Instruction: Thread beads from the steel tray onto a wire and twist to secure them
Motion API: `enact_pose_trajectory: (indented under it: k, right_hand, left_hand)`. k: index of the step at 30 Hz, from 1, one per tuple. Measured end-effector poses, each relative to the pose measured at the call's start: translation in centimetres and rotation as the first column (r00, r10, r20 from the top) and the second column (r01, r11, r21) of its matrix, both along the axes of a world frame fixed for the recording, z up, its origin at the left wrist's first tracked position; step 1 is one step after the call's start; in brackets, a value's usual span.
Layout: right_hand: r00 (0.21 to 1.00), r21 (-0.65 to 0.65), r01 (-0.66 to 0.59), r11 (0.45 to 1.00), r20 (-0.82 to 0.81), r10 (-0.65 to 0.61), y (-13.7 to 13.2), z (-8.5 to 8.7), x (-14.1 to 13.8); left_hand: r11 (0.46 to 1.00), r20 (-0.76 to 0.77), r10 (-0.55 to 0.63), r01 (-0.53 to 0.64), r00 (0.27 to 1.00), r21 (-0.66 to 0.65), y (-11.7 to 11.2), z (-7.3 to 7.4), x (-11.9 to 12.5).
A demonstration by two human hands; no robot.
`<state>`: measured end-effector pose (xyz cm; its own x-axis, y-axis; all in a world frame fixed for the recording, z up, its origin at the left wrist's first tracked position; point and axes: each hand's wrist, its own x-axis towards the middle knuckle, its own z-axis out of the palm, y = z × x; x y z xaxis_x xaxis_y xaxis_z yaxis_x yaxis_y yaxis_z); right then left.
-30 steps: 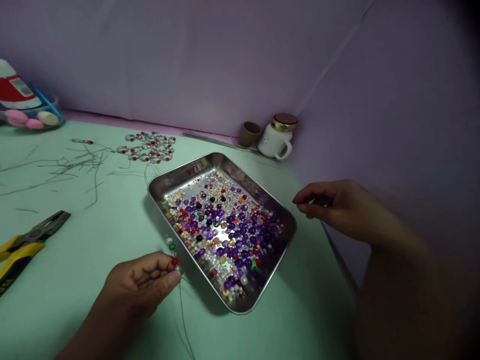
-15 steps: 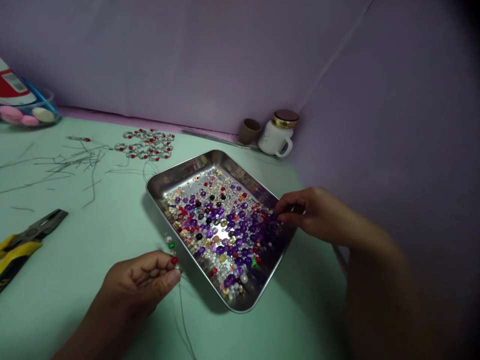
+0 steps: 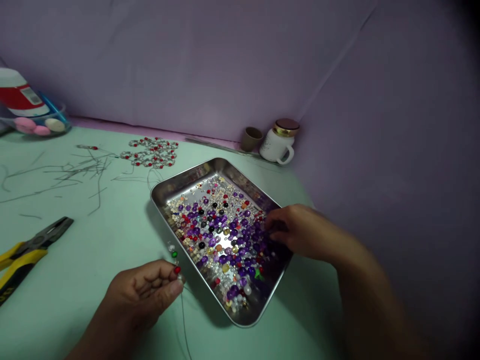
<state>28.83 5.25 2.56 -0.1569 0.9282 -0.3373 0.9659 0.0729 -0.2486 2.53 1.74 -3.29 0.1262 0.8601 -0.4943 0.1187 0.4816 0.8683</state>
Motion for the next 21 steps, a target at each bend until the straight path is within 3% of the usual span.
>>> enact_pose_trajectory:
  k: [5, 11, 14, 17, 19, 21]
  right_hand:
    - [0.985, -0.036, -0.046, 0.998, 0.167, 0.052, -0.6, 0.0, -1.8]
    - [0.989, -0.032, -0.065, 0.997, 0.133, 0.069, -1.6, -0.8, -4.9]
    - [0.999, -0.018, 0.011, 1.000, 0.032, -0.010, -2.5, -1.7, -6.7]
    - [0.981, 0.037, 0.029, 0.999, -0.193, -0.021, -3.0, -1.7, -7.6]
    - [0.958, 0.115, 0.027, 0.993, -0.286, 0.007, -2.8, -1.3, -6.9]
    - [0.955, 0.194, 0.110, 0.975, -0.293, -0.049, -2.0, -0.7, -5.2]
  left_hand:
    - [1.000, -0.003, 0.004, -0.004, 1.000, -0.002, 0.0, 0.0, 0.0]
    - [1.000, 0.017, -0.001, 0.001, 1.000, -0.019, 0.0, 0.2, 0.0]
    - [0.998, 0.035, -0.030, 0.032, 0.999, -0.055, 0.0, 0.3, 0.0]
    - [0.997, 0.048, -0.054, 0.057, 0.997, -0.060, 0.0, 0.3, -0.1]
    - [0.997, 0.037, -0.055, 0.057, 0.998, -0.054, 0.0, 0.4, -0.1]
    - [0.997, 0.028, -0.055, 0.057, 0.998, -0.061, 0.0, 0.6, -0.1]
